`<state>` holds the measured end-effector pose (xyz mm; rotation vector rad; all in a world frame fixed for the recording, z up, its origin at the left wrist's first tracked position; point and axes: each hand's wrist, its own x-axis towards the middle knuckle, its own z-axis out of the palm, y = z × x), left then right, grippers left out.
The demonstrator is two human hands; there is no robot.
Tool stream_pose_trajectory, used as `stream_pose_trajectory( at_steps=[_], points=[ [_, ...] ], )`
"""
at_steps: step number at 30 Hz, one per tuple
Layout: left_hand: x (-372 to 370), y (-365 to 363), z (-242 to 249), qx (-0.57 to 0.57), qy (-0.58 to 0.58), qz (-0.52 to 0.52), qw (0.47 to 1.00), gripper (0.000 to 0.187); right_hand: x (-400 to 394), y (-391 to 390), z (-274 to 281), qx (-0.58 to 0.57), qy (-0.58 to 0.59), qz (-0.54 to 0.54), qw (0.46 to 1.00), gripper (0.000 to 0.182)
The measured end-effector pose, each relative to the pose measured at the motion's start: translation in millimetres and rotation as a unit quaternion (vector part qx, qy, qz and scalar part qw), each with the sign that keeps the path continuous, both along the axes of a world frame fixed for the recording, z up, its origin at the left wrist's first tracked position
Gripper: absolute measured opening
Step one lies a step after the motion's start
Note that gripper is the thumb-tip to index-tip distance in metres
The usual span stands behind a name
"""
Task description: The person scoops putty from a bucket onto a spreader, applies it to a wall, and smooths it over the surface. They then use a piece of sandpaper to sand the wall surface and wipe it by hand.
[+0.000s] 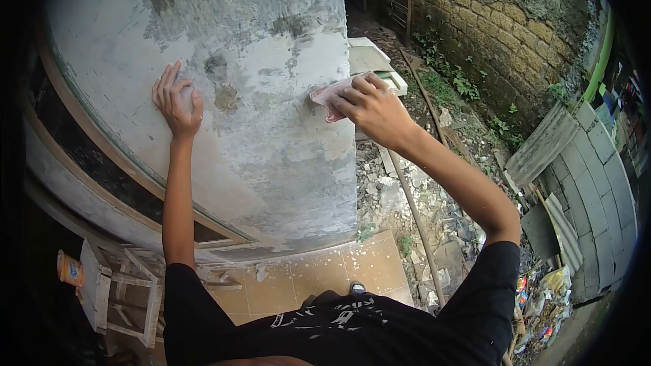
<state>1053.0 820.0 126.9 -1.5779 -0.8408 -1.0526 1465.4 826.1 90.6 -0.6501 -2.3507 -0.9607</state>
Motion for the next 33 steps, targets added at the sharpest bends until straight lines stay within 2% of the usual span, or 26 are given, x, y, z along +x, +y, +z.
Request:
stream_pose_trajectory(
  at_steps=[1,4,8,13,16,19,23,24,25,27,29,31,33],
  points=[
    [-0.4,0.3,0.1,-0.001,0.002,0.000,1.000,0.020,2.1,-1.7,1.3,-0.019,0.019,0.021,0.999,0.044],
    [-1.5,2.3,0.0,0.003,0.003,0.001,1.000,0.019,9.6,-0.9,28.2,0.053,0.119,0.055,0.990,0.045],
    [-0.1,1.0,0.3,0.000,0.002,-0.003,1.000,0.018,11.7,18.0,40.0,0.124,0.174,0.032,0.976,0.051],
    [0.2,-0.1,0.8,0.001,0.002,-0.004,1.000,0.017,-0.2,34.3,22.6,0.128,0.167,0.008,0.978,0.052],
    [0.4,0.0,-0.5,0.000,0.000,0.000,1.000,0.017,-11.2,37.6,8.0,0.124,0.151,-0.059,0.979,0.055],
    [0.4,1.5,0.2,0.003,0.003,-0.001,1.000,0.016,-25.6,33.8,-3.0,0.077,0.137,-0.104,0.982,0.058],
    [-0.4,1.6,-0.7,0.006,0.003,-0.002,1.000,0.015,-21.9,11.5,-15.4,0.033,0.088,-0.091,0.991,0.056],
    [-0.8,1.9,-0.3,0.006,0.002,-0.003,1.000,0.015,-17.6,4.3,-14.6,0.028,0.097,-0.083,0.991,0.048],
    [-1.1,1.7,-0.3,0.006,0.002,-0.003,1.000,0.015,-13.1,-1.8,-6.1,0.028,0.097,-0.083,0.991,0.048],
    [-0.3,1.7,-0.2,0.007,0.000,-0.005,1.000,0.014,-2.4,-4.9,10.8,-0.095,0.068,-0.030,0.993,0.036],
    [0.1,0.7,-0.8,0.006,-0.002,-0.007,1.000,0.014,2.3,5.6,34.5,-0.069,0.035,-0.010,0.997,0.025],
    [0.3,1.8,1.0,0.007,-0.001,-0.012,1.000,0.014,1.5,23.0,59.1,-0.116,0.063,0.034,0.991,0.020],
    [-1.0,1.9,-0.5,0.008,-0.001,-0.009,1.000,0.014,-1.1,33.5,85.2,-0.069,0.074,0.039,0.994,0.018]
  ],
)
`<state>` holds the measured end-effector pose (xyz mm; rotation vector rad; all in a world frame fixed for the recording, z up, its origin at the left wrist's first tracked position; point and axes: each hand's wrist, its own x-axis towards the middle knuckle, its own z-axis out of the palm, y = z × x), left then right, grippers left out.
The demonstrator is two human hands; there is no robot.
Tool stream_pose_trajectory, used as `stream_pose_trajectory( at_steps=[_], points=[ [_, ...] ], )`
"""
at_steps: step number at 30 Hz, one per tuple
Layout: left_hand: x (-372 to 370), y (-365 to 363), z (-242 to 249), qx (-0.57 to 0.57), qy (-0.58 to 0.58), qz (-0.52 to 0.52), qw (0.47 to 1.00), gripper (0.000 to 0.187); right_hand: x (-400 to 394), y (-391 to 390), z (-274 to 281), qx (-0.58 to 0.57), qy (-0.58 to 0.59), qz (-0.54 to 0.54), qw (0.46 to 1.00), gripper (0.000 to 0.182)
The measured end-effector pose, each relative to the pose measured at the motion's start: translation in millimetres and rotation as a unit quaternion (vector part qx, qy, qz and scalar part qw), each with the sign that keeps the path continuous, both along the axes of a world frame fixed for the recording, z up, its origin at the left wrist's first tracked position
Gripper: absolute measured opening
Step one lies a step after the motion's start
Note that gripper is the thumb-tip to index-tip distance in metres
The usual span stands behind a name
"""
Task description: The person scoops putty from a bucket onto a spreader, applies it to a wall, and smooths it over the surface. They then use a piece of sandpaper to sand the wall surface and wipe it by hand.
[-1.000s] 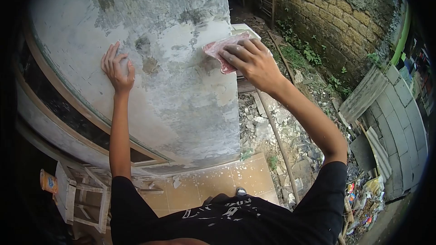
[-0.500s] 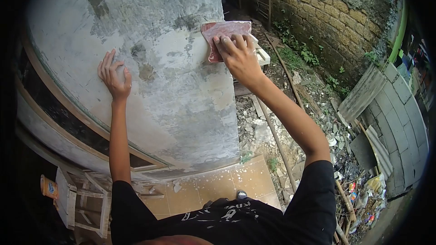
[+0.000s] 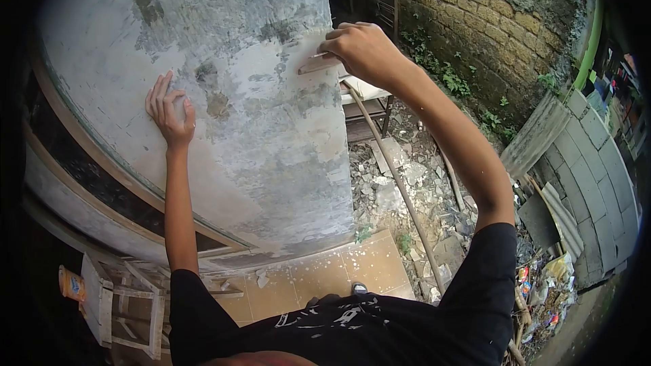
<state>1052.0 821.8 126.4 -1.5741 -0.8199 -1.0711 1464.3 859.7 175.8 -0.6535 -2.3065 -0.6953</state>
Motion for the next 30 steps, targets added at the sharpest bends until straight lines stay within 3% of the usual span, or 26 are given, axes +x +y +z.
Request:
stream_pose_trajectory(
  at_steps=[7,11,16,18,19,24,28,29,30],
  points=[
    [0.7,-0.8,-0.5,-0.001,-0.004,0.008,1.000,0.013,-13.0,-22.1,74.1,0.229,0.049,-0.037,0.971,0.028],
    [-0.2,-1.5,-1.1,-0.004,-0.004,0.006,1.000,0.013,-21.3,-5.0,53.0,0.280,0.054,-0.051,0.957,0.028],
    [0.8,-1.1,-0.5,-0.002,-0.008,0.005,1.000,0.011,-17.8,-22.7,-21.0,0.194,0.001,-0.073,0.978,0.033],
    [1.6,-3.2,0.1,-0.010,-0.005,0.004,1.000,0.013,-13.7,-38.5,-38.8,0.060,-0.033,-0.079,0.995,0.028],
    [0.8,-3.8,0.5,-0.008,-0.006,0.006,1.000,0.013,-10.2,-37.4,-42.7,0.012,-0.018,-0.052,0.998,0.022],
    [1.7,-2.7,-0.2,-0.005,-0.002,0.013,1.000,0.012,-3.9,-11.5,-1.8,-0.008,-0.009,-0.043,0.999,0.023],
    [0.8,-1.4,-0.6,-0.004,-0.008,0.014,1.000,0.011,-7.0,-13.9,53.5,0.138,0.079,-0.028,0.987,0.025],
    [0.8,-1.0,0.4,-0.001,-0.007,0.011,1.000,0.011,-5.3,-18.3,63.1,0.238,0.085,-0.034,0.967,0.025],
    [1.3,-1.0,-0.3,0.000,-0.007,0.007,1.000,0.011,-3.8,-20.1,69.4,0.267,0.116,-0.004,0.957,0.028]
  ],
)
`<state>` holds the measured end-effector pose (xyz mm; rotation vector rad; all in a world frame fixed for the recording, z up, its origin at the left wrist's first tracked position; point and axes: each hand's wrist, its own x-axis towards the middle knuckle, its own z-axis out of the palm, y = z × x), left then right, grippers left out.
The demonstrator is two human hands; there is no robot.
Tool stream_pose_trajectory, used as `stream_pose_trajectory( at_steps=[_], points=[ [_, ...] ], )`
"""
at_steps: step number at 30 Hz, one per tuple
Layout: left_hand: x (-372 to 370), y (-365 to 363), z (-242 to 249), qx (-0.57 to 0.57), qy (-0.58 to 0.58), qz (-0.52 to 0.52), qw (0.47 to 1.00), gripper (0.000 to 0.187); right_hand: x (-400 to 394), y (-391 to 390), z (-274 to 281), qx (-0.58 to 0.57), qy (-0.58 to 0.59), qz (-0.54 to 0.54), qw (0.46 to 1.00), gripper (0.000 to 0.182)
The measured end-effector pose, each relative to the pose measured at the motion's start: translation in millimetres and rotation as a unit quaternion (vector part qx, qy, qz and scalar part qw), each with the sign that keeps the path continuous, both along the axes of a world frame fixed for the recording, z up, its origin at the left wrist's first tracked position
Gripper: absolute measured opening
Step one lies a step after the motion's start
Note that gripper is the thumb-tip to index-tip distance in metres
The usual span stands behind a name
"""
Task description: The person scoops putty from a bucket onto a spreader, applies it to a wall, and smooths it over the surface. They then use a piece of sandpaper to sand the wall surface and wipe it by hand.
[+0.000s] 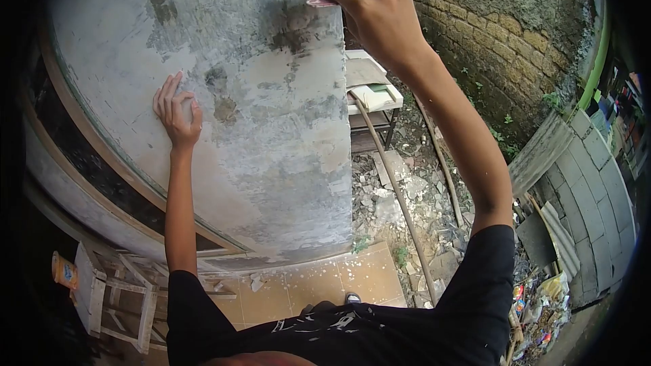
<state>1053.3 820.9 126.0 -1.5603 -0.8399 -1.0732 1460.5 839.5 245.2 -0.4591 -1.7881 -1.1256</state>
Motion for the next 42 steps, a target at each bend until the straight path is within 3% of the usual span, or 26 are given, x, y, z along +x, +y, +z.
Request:
stream_pose_trajectory(
  at_steps=[5,11,13,15,16,24,30,33,34,37,39,41,42],
  points=[
    [-0.6,-0.4,-1.4,-0.002,-0.002,0.005,1.000,0.011,0.7,25.5,-46.9,-0.003,-0.047,-0.051,0.998,0.040],
    [-0.4,0.3,-1.4,0.003,0.000,0.005,1.000,0.011,21.3,-7.3,-129.2,-0.160,-0.090,0.000,0.983,0.038],
    [-0.3,0.8,0.1,0.002,0.003,0.003,1.000,0.011,31.6,-11.0,-137.6,-0.293,0.016,0.046,0.955,0.033],
    [0.1,0.1,-0.2,0.000,0.000,0.007,1.000,0.011,39.8,2.6,-132.7,-0.299,0.123,0.120,0.938,0.034],
    [0.1,0.1,-1.2,-0.004,0.001,0.006,1.000,0.011,45.3,8.0,-125.8,-0.351,0.173,0.184,0.902,0.034],
    [-1.0,1.4,0.4,0.005,0.007,0.002,1.000,0.012,32.3,39.9,-118.6,-0.324,0.249,0.362,0.838,0.035],
    [-0.2,1.9,1.4,0.010,0.011,-0.005,1.000,0.011,15.7,28.3,-196.6,-0.316,0.236,0.247,0.885,0.040],
    [4.2,-4.9,3.1,-0.013,0.007,-0.012,1.000,0.011,20.5,15.3,-264.3,-0.331,0.226,0.159,0.902,0.043],
    [5.7,-9.0,2.7,-0.018,0.008,-0.012,1.000,0.011,21.3,8.9,-291.2,-0.361,0.252,0.155,0.885,0.046],
    [15.2,-29.6,-19.6,-0.145,-0.088,-0.190,0.967,0.013,13.0,-36.6,-353.3,-0.491,0.376,0.189,0.763,0.039],
    [32.4,-54.0,-61.3,-0.229,-0.174,-0.274,0.918,0.013,3.4,-63.0,-400.5,-0.561,0.499,0.250,0.611,0.018],
    [53.2,-77.8,-109.4,-0.337,-0.243,-0.327,0.849,0.012,-5.1,-96.3,-418.7,-0.627,0.602,0.219,0.443,0.021],
    [63.8,-87.1,-133.8,-0.406,-0.284,-0.338,0.800,0.011,-3.6,-107.5,-428.0,-0.647,0.614,0.231,0.389,0.017]
  ],
)
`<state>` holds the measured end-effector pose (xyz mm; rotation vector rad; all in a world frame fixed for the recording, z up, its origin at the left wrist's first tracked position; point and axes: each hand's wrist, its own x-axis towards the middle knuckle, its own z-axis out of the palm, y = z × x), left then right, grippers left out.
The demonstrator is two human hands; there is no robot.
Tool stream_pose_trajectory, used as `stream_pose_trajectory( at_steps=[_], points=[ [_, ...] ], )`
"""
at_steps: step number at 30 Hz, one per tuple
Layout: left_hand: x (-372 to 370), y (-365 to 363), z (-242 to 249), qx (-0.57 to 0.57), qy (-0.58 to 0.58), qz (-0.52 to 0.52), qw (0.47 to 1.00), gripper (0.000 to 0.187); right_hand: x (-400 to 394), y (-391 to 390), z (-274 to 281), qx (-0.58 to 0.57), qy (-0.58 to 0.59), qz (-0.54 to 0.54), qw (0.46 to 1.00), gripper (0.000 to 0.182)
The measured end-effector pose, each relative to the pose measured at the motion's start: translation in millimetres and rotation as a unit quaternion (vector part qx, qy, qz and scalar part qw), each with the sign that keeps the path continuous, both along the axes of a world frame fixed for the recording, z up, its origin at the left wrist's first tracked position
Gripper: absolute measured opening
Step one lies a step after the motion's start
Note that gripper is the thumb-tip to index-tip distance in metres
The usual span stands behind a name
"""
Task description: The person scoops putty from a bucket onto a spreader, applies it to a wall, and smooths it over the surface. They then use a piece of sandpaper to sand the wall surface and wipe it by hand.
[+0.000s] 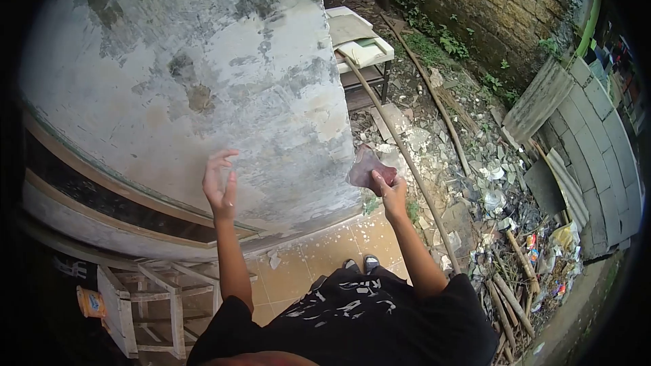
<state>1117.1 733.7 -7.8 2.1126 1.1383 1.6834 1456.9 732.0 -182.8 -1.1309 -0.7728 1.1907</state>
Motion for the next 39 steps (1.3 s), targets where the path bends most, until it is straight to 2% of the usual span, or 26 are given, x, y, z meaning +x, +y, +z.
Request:
stream_pose_trajectory(
  at_steps=[2,3,5,6,7,9,12,14,16,17,18,19,20,22,24,26,29,33,36,39],
  points=[
    [23.3,-6.8,-49.8,-0.149,-0.073,-0.059,0.984,0.011,-7.5,-15.2,-13.4,-0.025,0.159,0.016,0.987,0.010],
    [33.6,-7.2,-76.6,-0.218,-0.076,-0.076,0.970,0.014,-12.0,-18.5,-14.0,-0.029,0.160,0.008,0.987,0.010],
    [53.8,-13.6,-111.7,-0.342,-0.052,-0.112,0.932,0.023,-22.0,-23.0,-6.5,-0.033,0.287,0.001,0.958,0.014],
    [65.2,-14.7,-120.0,-0.394,-0.025,-0.132,0.909,0.028,-23.9,-21.9,-3.2,-0.032,0.286,-0.006,0.958,0.014],
    [77.8,-14.0,-123.0,-0.396,-0.024,-0.137,0.907,0.028,-24.4,-20.6,0.5,-0.037,0.305,0.013,0.952,0.020],
    [96.2,-18.0,-126.4,-0.445,-0.035,-0.200,0.872,0.036,-26.1,-19.2,11.8,-0.045,0.324,0.044,0.944,0.029],
    [110.3,-11.2,-133.9,-0.437,-0.056,-0.197,0.876,0.041,-30.8,-8.8,34.0,-0.043,0.319,0.056,0.945,0.027],
    [117.8,-4.7,-123.0,-0.403,-0.079,-0.195,0.891,0.037,-39.2,1.6,36.9,-0.019,0.299,0.045,0.953,0.023],
    [123.8,0.2,-105.5,-0.386,-0.063,-0.189,0.901,0.028,-39.4,14.6,40.4,0.018,0.266,0.106,0.958,0.024],
    [125.9,3.7,-98.5,-0.384,-0.063,-0.187,0.902,0.028,-39.4,18.0,46.4,0.021,0.226,0.105,0.968,0.024],
    [126.8,7.0,-92.2,-0.368,-0.024,-0.141,0.919,0.025,-37.0,22.6,53.4,0.022,0.227,0.107,0.968,0.024],
    [128.2,10.7,-88.5,-0.352,0.015,-0.095,0.931,0.025,-33.0,27.9,59.4,0.043,0.153,0.125,0.979,0.023],
    [129.8,15.7,-88.5,-0.351,0.014,-0.093,0.932,0.025,-29.6,33.7,65.0,0.065,0.078,0.143,0.985,0.023],
    [134.1,27.4,-90.1,-0.306,-0.046,-0.090,0.947,0.026,-21.7,46.4,72.0,0.092,0.049,0.139,0.985,0.023],
    [147.1,28.9,-53.9,-0.295,-0.074,-0.095,0.948,0.028,-9.0,62.4,71.7,0.128,-0.008,0.209,0.969,0.026],
    [152.6,35.2,-43.5,-0.273,-0.057,-0.102,0.955,0.029,-6.5,75.1,79.1,0.136,-0.005,0.209,0.968,0.024],
    [157.7,45.0,-38.4,-0.274,-0.071,-0.111,0.953,0.026,-11.0,85.5,107.7,0.145,0.068,0.204,0.966,0.023],
    [170.0,54.8,-21.6,-0.226,-0.046,-0.062,0.971,0.028,-13.8,111.9,108.8,0.164,0.138,0.234,0.948,0.022],
    [177.3,58.2,-20.0,-0.206,-0.066,-0.029,0.976,0.030,-15.3,120.2,110.9,0.146,0.163,0.248,0.944,0.022],
    [182.7,58.0,-2.7,-0.173,-0.075,-0.009,0.982,0.031,-15.0,127.4,121.6,0.156,0.140,0.265,0.941,0.022]
  ],
)
